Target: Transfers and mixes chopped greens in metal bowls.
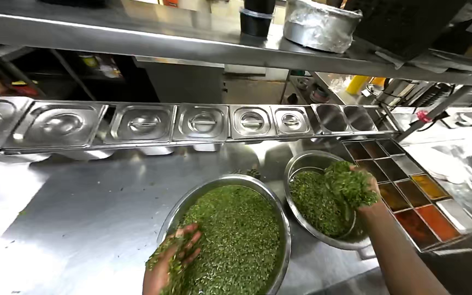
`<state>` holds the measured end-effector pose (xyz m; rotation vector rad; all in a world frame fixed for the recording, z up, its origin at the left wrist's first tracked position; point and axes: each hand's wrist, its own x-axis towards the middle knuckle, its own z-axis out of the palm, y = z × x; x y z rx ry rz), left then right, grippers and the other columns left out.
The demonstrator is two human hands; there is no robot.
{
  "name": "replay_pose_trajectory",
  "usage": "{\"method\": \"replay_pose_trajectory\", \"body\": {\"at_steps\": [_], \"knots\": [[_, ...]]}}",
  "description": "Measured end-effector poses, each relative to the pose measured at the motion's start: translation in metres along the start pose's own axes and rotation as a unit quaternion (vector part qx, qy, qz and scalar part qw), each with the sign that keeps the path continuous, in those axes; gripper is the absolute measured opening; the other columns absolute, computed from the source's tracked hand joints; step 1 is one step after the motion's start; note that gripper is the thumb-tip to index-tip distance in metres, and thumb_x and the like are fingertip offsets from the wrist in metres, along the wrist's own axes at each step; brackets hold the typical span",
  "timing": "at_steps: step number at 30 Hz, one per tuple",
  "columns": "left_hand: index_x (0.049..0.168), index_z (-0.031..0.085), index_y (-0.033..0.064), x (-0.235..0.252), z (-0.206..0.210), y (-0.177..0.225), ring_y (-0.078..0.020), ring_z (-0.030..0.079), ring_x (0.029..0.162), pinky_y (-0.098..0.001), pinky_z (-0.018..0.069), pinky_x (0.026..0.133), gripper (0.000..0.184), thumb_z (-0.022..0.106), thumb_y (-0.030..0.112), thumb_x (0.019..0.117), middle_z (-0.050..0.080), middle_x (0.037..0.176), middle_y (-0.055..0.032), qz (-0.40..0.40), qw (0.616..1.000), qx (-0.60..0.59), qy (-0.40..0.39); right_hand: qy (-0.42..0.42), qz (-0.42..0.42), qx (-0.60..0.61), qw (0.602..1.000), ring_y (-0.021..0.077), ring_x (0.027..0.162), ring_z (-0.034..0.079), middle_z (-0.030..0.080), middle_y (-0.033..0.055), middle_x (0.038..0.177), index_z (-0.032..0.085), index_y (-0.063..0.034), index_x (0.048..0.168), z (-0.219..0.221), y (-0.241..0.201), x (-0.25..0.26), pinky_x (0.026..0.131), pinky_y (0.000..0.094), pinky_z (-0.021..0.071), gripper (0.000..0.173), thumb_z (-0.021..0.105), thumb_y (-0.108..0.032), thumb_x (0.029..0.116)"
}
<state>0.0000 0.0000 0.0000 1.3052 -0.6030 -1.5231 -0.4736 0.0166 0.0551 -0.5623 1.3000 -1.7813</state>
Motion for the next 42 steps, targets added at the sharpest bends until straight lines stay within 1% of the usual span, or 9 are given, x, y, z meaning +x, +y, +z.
{"method": "replay_pose_trajectory", "body": {"at_steps": [6,13,17,21,27,30,34,37,42], "knots": [[0.127,0.061,0.0045,0.004,-0.005,-0.002,-0.0249,0.072,0.107,-0.0415,0.0622,0.081,0.034,0.036,0.019,0.1093,0.071,0.123,-0.0103,0.004,1.000,0.003,-0.021,0.073,0.047,-0.228,0.970,0.0111,0.090,0.068,0.069,0.0054,0.109,0.055,-0.0098,0.137,-0.011,0.003,0.000,0.076,0.0319,0.0599,0.041,0.066,-0.011,0.0977],[0.129,0.059,0.0046,0.003,-0.004,-0.004,-0.0259,0.071,0.108,-0.0425,0.0617,0.084,0.036,0.032,0.020,0.1097,0.070,0.125,-0.0105,0.004,1.000,0.000,-0.024,0.135,-0.049,-0.404,0.903,0.0254,0.107,0.065,0.068,0.0177,0.119,0.065,-0.0037,0.127,0.007,-0.010,0.020,0.096,0.0512,0.0514,0.048,0.063,-0.044,0.1015],[0.129,0.059,0.0047,0.002,-0.004,-0.004,-0.0244,0.071,0.107,-0.0414,0.0620,0.083,0.035,0.033,0.019,0.1093,0.070,0.123,-0.0094,0.012,0.999,0.013,-0.028,0.137,-0.064,-0.435,0.888,0.0327,0.101,0.065,0.067,0.0252,0.109,0.066,0.0044,0.118,0.014,-0.015,0.032,0.092,0.0574,0.0493,0.060,0.049,-0.052,0.1060],[0.129,0.059,0.0043,0.005,-0.006,-0.005,-0.0261,0.072,0.106,-0.0430,0.0629,0.082,0.036,0.031,0.017,0.1086,0.070,0.125,-0.0099,0.021,0.999,0.007,-0.040,0.061,-0.025,-0.431,0.900,0.0252,0.109,0.065,0.067,0.0182,0.121,0.061,-0.0035,0.132,0.017,-0.030,0.033,0.097,0.0496,0.0521,0.041,0.063,-0.033,0.1031],[0.128,0.060,0.0050,0.005,-0.006,-0.006,-0.0269,0.072,0.109,-0.0437,0.0629,0.083,0.036,0.033,0.018,0.1082,0.070,0.126,-0.0104,0.033,0.998,0.017,-0.049,0.012,-0.120,-0.479,0.870,0.0300,0.120,0.062,0.061,0.0194,0.134,0.058,-0.0076,0.138,0.018,-0.065,0.017,0.099,0.0559,0.0522,0.052,0.073,-0.004,0.0879],[0.128,0.059,0.0045,0.006,-0.007,-0.007,-0.0280,0.072,0.109,-0.0446,0.0631,0.083,0.036,0.033,0.017,0.1080,0.070,0.126,-0.0114,0.039,0.998,0.009,-0.052,0.016,-0.111,-0.574,0.811,0.0451,0.130,0.052,0.048,0.0325,0.144,0.047,-0.0027,0.147,0.015,-0.050,0.009,0.105,0.0659,0.0450,0.069,0.077,-0.009,0.0853],[0.128,0.059,0.0044,0.007,-0.007,-0.008,-0.0268,0.072,0.108,-0.0436,0.0631,0.083,0.035,0.032,0.016,0.1078,0.070,0.125,-0.0104,0.043,0.997,0.002,-0.061,-0.037,0.057,-0.727,0.683,0.0508,0.119,0.059,0.060,0.0329,0.129,0.056,0.0052,0.135,0.005,-0.026,0.022,0.098,0.0690,0.0470,0.049,0.073,-0.009,0.0905],[0.129,0.059,0.0035,0.007,-0.009,-0.011,-0.0273,0.072,0.110,-0.0438,0.0631,0.084,0.035,0.033,0.015,0.1076,0.070,0.126,-0.0114,0.053,0.997,0.005,-0.062,0.014,-0.004,-0.700,0.714,0.0489,0.110,0.065,0.067,0.0285,0.118,0.064,-0.0042,0.130,-0.005,-0.026,0.028,0.092,0.0706,0.0488,0.041,0.074,-0.019,0.0930],[0.128,0.059,0.0043,0.009,-0.008,-0.014,-0.0269,0.071,0.111,-0.0435,0.0623,0.086,0.034,0.035,0.016,0.1071,0.070,0.127,-0.0107,0.048,0.996,0.011,-0.068,-0.132,0.067,-0.708,0.690,0.0491,0.127,0.054,0.054,0.0290,0.141,0.050,-0.0050,0.147,-0.019,0.038,0.029,0.103,0.0686,0.0457,0.086,0.087,-0.043,0.0797]]}}
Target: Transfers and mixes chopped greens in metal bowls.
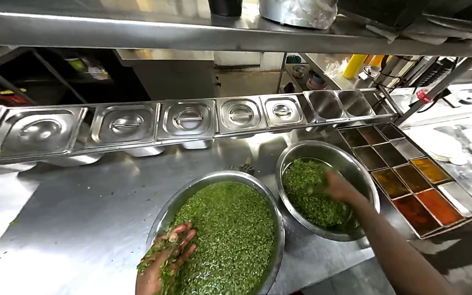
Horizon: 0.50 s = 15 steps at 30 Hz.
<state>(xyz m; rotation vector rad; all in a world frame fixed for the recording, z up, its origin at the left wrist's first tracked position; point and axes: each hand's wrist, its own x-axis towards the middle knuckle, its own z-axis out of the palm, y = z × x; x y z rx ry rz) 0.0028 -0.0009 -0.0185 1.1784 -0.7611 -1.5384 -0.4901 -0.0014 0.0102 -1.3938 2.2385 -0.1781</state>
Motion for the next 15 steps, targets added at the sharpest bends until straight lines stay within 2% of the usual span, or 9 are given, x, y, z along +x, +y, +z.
{"method": "replay_pose_trajectory", "body": {"at_steps": [2,3,4,6,7,9,10,13,15], "knots": [[0.129,0.057,0.0046,0.000,0.000,-0.001,-0.0263,0.071,0.111,-0.0431,0.0622,0.086,0.033,0.035,0.015,0.1066,0.069,0.127,-0.0102,0.002,1.000,0.011,-0.003,-0.114,-0.045,-0.079,0.989,0.0539,0.146,0.030,0.029,0.0282,0.162,0.041,-0.0091,0.156,0.024,-0.022,-0.011,0.111,0.0726,0.0343,0.091,0.084,-0.042,0.0825],[0.129,0.057,0.0044,0.000,0.000,-0.001,-0.0264,0.071,0.112,-0.0431,0.0622,0.086,0.033,0.035,0.015,0.1066,0.069,0.128,-0.0104,0.004,1.000,0.016,-0.004,-0.160,-0.068,-0.113,0.978,0.0565,0.149,0.019,0.021,0.0282,0.166,0.042,-0.0075,0.156,0.030,-0.029,-0.015,0.112,0.0767,0.0265,0.084,0.081,-0.033,0.0856],[0.129,0.057,0.0041,0.000,0.001,0.000,-0.0260,0.071,0.112,-0.0425,0.0621,0.086,0.033,0.035,0.015,0.1066,0.069,0.128,-0.0100,0.005,1.000,0.020,-0.004,-0.188,-0.080,-0.137,0.969,0.0569,0.151,0.015,0.019,0.0269,0.167,0.042,-0.0077,0.156,0.030,-0.031,-0.017,0.112,0.0782,0.0237,0.080,0.079,-0.025,0.0875],[0.129,0.058,0.0037,-0.001,0.002,0.001,-0.0253,0.071,0.110,-0.0419,0.0624,0.085,0.034,0.035,0.014,0.1063,0.070,0.127,-0.0099,0.002,1.000,0.018,0.000,-0.184,-0.062,-0.148,0.970,0.0551,0.150,0.020,0.020,0.0248,0.168,0.044,-0.0108,0.156,0.023,-0.014,-0.009,0.112,0.0750,0.0301,0.077,0.079,-0.022,0.0874],[0.129,0.058,0.0039,0.000,0.002,0.002,-0.0252,0.071,0.110,-0.0417,0.0624,0.085,0.034,0.035,0.014,0.1061,0.070,0.126,-0.0101,0.000,1.000,0.015,-0.001,-0.165,-0.045,-0.139,0.975,0.0533,0.147,0.030,0.025,0.0259,0.165,0.047,-0.0080,0.153,0.017,-0.001,-0.002,0.111,0.0715,0.0350,0.075,0.080,-0.021,0.0866],[0.129,0.058,0.0042,0.001,0.001,0.001,-0.0259,0.072,0.109,-0.0417,0.0626,0.084,0.033,0.035,0.014,0.1065,0.070,0.126,-0.0106,-0.002,1.000,0.010,-0.002,-0.108,-0.017,-0.104,0.989,0.0483,0.131,0.052,0.050,0.0294,0.145,0.056,0.0013,0.139,-0.002,0.016,0.008,0.105,0.0651,0.0449,0.060,0.080,-0.013,0.0857],[0.129,0.058,0.0042,0.001,0.001,0.002,-0.0257,0.071,0.109,-0.0415,0.0626,0.084,0.033,0.035,0.013,0.1066,0.070,0.126,-0.0105,-0.003,1.000,0.011,0.000,-0.081,-0.005,-0.087,0.993,0.0471,0.124,0.058,0.057,0.0301,0.136,0.057,0.0043,0.135,-0.013,0.019,0.009,0.102,0.0640,0.0475,0.055,0.079,-0.011,0.0868],[0.128,0.058,0.0039,0.001,0.003,0.002,-0.0249,0.072,0.109,-0.0410,0.0627,0.084,0.033,0.036,0.013,0.1065,0.070,0.125,-0.0099,-0.004,1.000,0.015,0.006,-0.033,0.014,-0.046,0.998,0.0482,0.123,0.057,0.059,0.0319,0.132,0.056,0.0068,0.135,-0.050,0.014,0.002,0.103,0.0655,0.0445,0.049,0.073,-0.007,0.0918],[0.129,0.058,0.0042,0.002,0.001,0.001,-0.0253,0.072,0.109,-0.0417,0.0629,0.084,0.033,0.036,0.013,0.1058,0.070,0.126,-0.0102,-0.001,1.000,0.014,0.002,-0.002,0.015,-0.025,1.000,0.0469,0.120,0.059,0.062,0.0306,0.127,0.058,0.0054,0.133,-0.070,0.014,-0.003,0.102,0.0661,0.0448,0.045,0.072,-0.012,0.0934]]}}
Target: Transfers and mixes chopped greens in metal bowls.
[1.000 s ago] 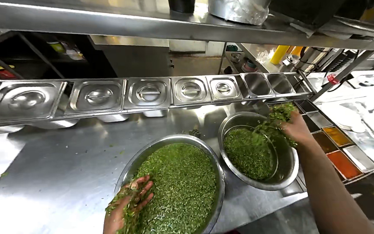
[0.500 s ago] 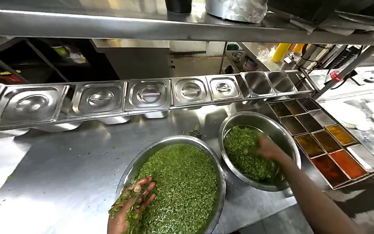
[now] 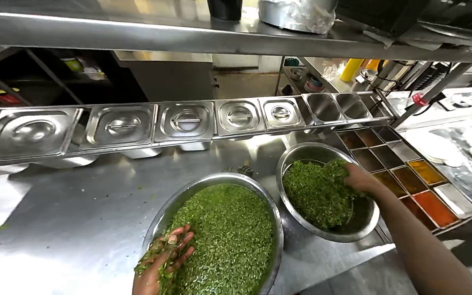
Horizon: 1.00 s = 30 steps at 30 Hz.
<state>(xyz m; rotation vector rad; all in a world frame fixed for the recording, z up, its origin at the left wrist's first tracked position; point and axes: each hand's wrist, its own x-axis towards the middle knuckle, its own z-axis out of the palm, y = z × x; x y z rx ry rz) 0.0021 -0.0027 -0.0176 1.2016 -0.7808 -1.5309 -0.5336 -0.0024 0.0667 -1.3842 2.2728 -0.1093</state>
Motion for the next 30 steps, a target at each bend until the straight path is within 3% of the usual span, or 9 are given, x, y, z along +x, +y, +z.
{"method": "replay_pose_trajectory", "body": {"at_steps": [6,11,15,17,20,22,26,28,30], "knots": [[0.129,0.059,0.0035,0.001,-0.001,-0.001,-0.0271,0.071,0.111,-0.0432,0.0625,0.085,0.032,0.037,0.013,0.1064,0.069,0.128,-0.0115,0.000,1.000,0.001,-0.006,0.129,-0.009,0.061,0.990,0.0448,0.114,0.064,0.067,0.0251,0.121,0.060,-0.0084,0.137,-0.044,-0.014,-0.032,0.095,0.0718,0.0472,0.049,0.071,-0.035,0.0974],[0.128,0.059,0.0046,0.001,-0.001,-0.001,-0.0266,0.071,0.111,-0.0432,0.0626,0.085,0.031,0.038,0.014,0.1072,0.069,0.128,-0.0108,0.001,1.000,-0.007,-0.012,0.203,0.005,0.037,0.979,0.0496,0.103,0.065,0.067,0.0289,0.108,0.060,-0.0026,0.131,-0.051,-0.035,-0.051,0.085,0.0734,0.0483,0.051,0.077,-0.028,0.0906],[0.129,0.058,0.0053,0.001,-0.002,-0.001,-0.0282,0.070,0.113,-0.0446,0.0622,0.087,0.032,0.038,0.014,0.1065,0.068,0.130,-0.0112,0.002,1.000,-0.013,-0.029,0.262,-0.098,0.099,0.955,0.0405,0.115,0.063,0.065,0.0221,0.127,0.060,-0.0115,0.136,-0.049,-0.039,-0.060,0.094,0.0692,0.0487,0.052,0.075,-0.010,0.0871],[0.129,0.058,0.0045,0.000,-0.003,-0.002,-0.0286,0.070,0.114,-0.0445,0.0622,0.087,0.031,0.038,0.014,0.1067,0.068,0.130,-0.0116,0.004,0.999,-0.013,-0.031,0.310,-0.125,0.130,0.934,0.0382,0.115,0.062,0.060,0.0220,0.131,0.059,-0.0079,0.133,-0.037,-0.041,-0.062,0.093,0.0656,0.0502,0.052,0.073,-0.007,0.0831],[0.128,0.059,0.0047,-0.001,-0.001,-0.002,-0.0273,0.070,0.113,-0.0431,0.0618,0.088,0.032,0.038,0.014,0.1063,0.069,0.129,-0.0110,0.005,0.999,-0.005,-0.034,0.156,-0.051,0.042,0.985,0.0476,0.109,0.063,0.062,0.0308,0.122,0.058,0.0025,0.131,-0.010,-0.037,-0.052,0.089,0.0687,0.0509,0.049,0.076,-0.002,0.0852],[0.128,0.059,0.0043,-0.001,-0.001,-0.001,-0.0282,0.070,0.113,-0.0439,0.0616,0.088,0.031,0.040,0.015,0.1055,0.069,0.129,-0.0118,0.011,0.999,-0.003,-0.043,0.069,-0.024,-0.018,0.997,0.0458,0.108,0.065,0.067,0.0262,0.116,0.067,-0.0008,0.123,0.007,-0.025,-0.034,0.091,0.0677,0.0512,0.040,0.077,-0.003,0.0847],[0.129,0.058,0.0045,-0.001,-0.002,-0.003,-0.0279,0.070,0.114,-0.0433,0.0619,0.088,0.032,0.039,0.014,0.1047,0.069,0.130,-0.0112,0.011,0.999,-0.007,-0.045,0.099,0.003,0.023,0.995,0.0470,0.104,0.066,0.069,0.0262,0.112,0.068,-0.0043,0.123,0.020,-0.015,-0.021,0.087,0.0700,0.0508,0.035,0.075,-0.010,0.0893],[0.129,0.059,0.0045,-0.001,-0.001,-0.002,-0.0275,0.070,0.113,-0.0428,0.0619,0.088,0.033,0.038,0.014,0.1050,0.069,0.129,-0.0111,0.009,0.999,-0.008,-0.044,0.054,0.030,0.014,0.998,0.0488,0.111,0.063,0.064,0.0301,0.123,0.060,-0.0004,0.132,0.032,-0.010,-0.013,0.093,0.0693,0.0496,0.051,0.079,-0.015,0.0874],[0.128,0.059,0.0043,-0.001,-0.002,-0.003,-0.0278,0.070,0.113,-0.0430,0.0620,0.088,0.032,0.038,0.014,0.1058,0.069,0.129,-0.0117,0.010,0.999,-0.016,-0.049,-0.018,0.048,0.002,0.999,0.0511,0.124,0.055,0.047,0.0325,0.146,0.051,-0.0005,0.143,0.058,-0.006,-0.005,0.100,0.0676,0.0477,0.076,0.086,-0.028,0.0819]]}}
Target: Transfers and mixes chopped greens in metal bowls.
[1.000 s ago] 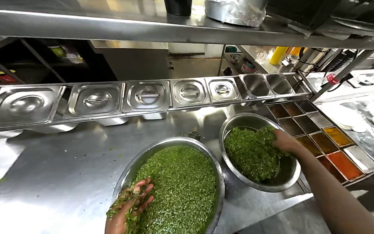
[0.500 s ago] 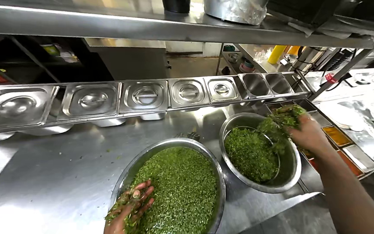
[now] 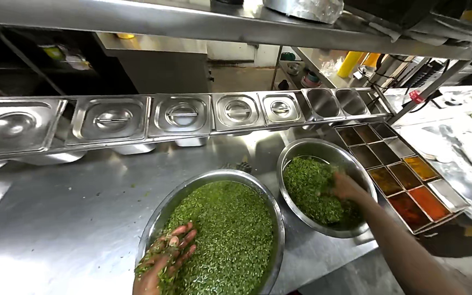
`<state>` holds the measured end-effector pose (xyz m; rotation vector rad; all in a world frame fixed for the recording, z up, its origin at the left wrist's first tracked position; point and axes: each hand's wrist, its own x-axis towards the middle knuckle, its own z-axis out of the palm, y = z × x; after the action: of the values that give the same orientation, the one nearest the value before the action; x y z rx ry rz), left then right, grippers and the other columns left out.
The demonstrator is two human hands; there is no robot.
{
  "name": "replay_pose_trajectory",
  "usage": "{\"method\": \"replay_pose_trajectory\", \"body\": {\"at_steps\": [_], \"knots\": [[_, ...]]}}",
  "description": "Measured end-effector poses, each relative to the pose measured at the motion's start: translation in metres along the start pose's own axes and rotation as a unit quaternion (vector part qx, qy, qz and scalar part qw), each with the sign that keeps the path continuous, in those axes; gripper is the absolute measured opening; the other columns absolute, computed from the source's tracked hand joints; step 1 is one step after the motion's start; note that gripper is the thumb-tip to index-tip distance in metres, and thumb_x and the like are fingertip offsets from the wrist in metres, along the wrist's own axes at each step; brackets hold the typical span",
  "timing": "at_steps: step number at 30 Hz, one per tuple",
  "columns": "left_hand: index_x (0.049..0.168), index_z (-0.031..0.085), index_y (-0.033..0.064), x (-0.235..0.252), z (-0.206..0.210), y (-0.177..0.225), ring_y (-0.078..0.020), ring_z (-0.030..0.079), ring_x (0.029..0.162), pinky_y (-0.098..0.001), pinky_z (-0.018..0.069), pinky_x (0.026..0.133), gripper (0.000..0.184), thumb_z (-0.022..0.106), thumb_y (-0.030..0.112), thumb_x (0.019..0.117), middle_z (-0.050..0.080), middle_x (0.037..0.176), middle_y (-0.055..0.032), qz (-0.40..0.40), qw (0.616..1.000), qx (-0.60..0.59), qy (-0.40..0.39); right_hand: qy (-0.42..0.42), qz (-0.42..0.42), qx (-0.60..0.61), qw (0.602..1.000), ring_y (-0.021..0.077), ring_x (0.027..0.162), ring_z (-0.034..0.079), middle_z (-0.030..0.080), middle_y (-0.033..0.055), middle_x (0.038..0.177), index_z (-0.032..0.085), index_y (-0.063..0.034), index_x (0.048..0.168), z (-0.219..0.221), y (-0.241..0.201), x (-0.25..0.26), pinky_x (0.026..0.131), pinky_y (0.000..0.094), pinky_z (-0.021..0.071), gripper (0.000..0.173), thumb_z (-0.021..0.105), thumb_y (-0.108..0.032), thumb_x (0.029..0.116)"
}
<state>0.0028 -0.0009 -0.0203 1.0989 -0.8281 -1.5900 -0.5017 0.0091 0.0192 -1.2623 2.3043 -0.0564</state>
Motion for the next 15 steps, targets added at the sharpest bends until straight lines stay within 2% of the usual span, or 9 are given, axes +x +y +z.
{"method": "replay_pose_trajectory", "body": {"at_steps": [2,3,4,8,9,11,12,15], "knots": [[0.128,0.060,0.0059,0.001,-0.002,-0.001,-0.0268,0.070,0.114,-0.0425,0.0616,0.089,0.032,0.038,0.014,0.1063,0.069,0.129,-0.0107,0.001,1.000,-0.003,-0.014,-0.061,-0.004,-0.009,0.998,0.0522,0.135,0.046,0.031,0.0300,0.160,0.041,-0.0105,0.155,0.026,-0.016,-0.006,0.104,0.0675,0.0454,0.094,0.088,-0.037,0.0793],[0.128,0.060,0.0066,0.002,-0.002,-0.001,-0.0261,0.070,0.114,-0.0420,0.0616,0.089,0.032,0.038,0.014,0.1066,0.070,0.129,-0.0098,0.001,1.000,-0.001,-0.020,-0.090,-0.009,-0.041,0.995,0.0541,0.139,0.040,0.024,0.0293,0.164,0.037,-0.0112,0.158,0.034,-0.028,-0.013,0.105,0.0690,0.0436,0.094,0.086,-0.037,0.0817],[0.127,0.060,0.0072,0.003,-0.002,-0.001,-0.0252,0.070,0.114,-0.0415,0.0616,0.089,0.031,0.037,0.014,0.1068,0.070,0.128,-0.0090,0.002,1.000,0.003,-0.023,-0.110,-0.023,-0.069,0.991,0.0556,0.141,0.036,0.023,0.0293,0.164,0.038,-0.0094,0.157,0.040,-0.040,-0.020,0.104,0.0711,0.0422,0.089,0.083,-0.032,0.0835],[0.127,0.061,0.0082,0.003,-0.002,-0.001,-0.0247,0.070,0.113,-0.0415,0.0616,0.089,0.032,0.036,0.015,0.1069,0.070,0.128,-0.0076,0.003,1.000,0.005,-0.022,-0.168,-0.095,-0.125,0.973,0.0554,0.141,0.036,0.031,0.0277,0.162,0.047,-0.0053,0.151,0.045,-0.057,-0.036,0.103,0.0716,0.0421,0.070,0.075,-0.018,0.0883],[0.127,0.060,0.0077,0.003,-0.003,-0.001,-0.0249,0.070,0.114,-0.0418,0.0615,0.089,0.032,0.036,0.015,0.1068,0.070,0.128,-0.0077,0.003,1.000,0.006,-0.020,-0.173,-0.104,-0.120,0.972,0.0529,0.140,0.039,0.035,0.0269,0.160,0.050,-0.0043,0.149,0.042,-0.055,-0.037,0.104,0.0698,0.0424,0.065,0.073,-0.014,0.0891],[0.127,0.060,0.0065,0.003,-0.002,-0.002,-0.0254,0.070,0.113,-0.0423,0.0615,0.089,0.031,0.037,0.014,0.1073,0.070,0.128,-0.0087,0.002,1.000,0.004,-0.012,-0.153,-0.108,-0.078,0.979,0.0466,0.129,0.054,0.054,0.0274,0.143,0.057,0.0000,0.139,0.031,-0.048,-0.035,0.104,0.0648,0.0450,0.051,0.070,-0.008,0.0909],[0.128,0.059,0.0064,0.002,-0.002,-0.001,-0.0255,0.070,0.114,-0.0422,0.0614,0.089,0.032,0.036,0.014,0.1075,0.070,0.128,-0.0092,0.000,1.000,0.004,-0.011,-0.132,-0.100,-0.051,0.985,0.0448,0.125,0.057,0.059,0.0277,0.135,0.059,0.0014,0.135,0.025,-0.043,-0.035,0.103,0.0633,0.0460,0.046,0.070,-0.008,0.0913],[0.128,0.059,0.0067,0.000,-0.001,0.001,-0.0248,0.070,0.114,-0.0415,0.0611,0.090,0.032,0.036,0.015,0.1073,0.069,0.129,-0.0086,-0.001,1.000,0.009,-0.011,-0.059,-0.078,0.046,0.994,0.0436,0.119,0.061,0.062,0.0276,0.129,0.059,0.0009,0.135,0.002,-0.032,-0.038,0.100,0.0635,0.0479,0.045,0.068,-0.003,0.0916]]}}
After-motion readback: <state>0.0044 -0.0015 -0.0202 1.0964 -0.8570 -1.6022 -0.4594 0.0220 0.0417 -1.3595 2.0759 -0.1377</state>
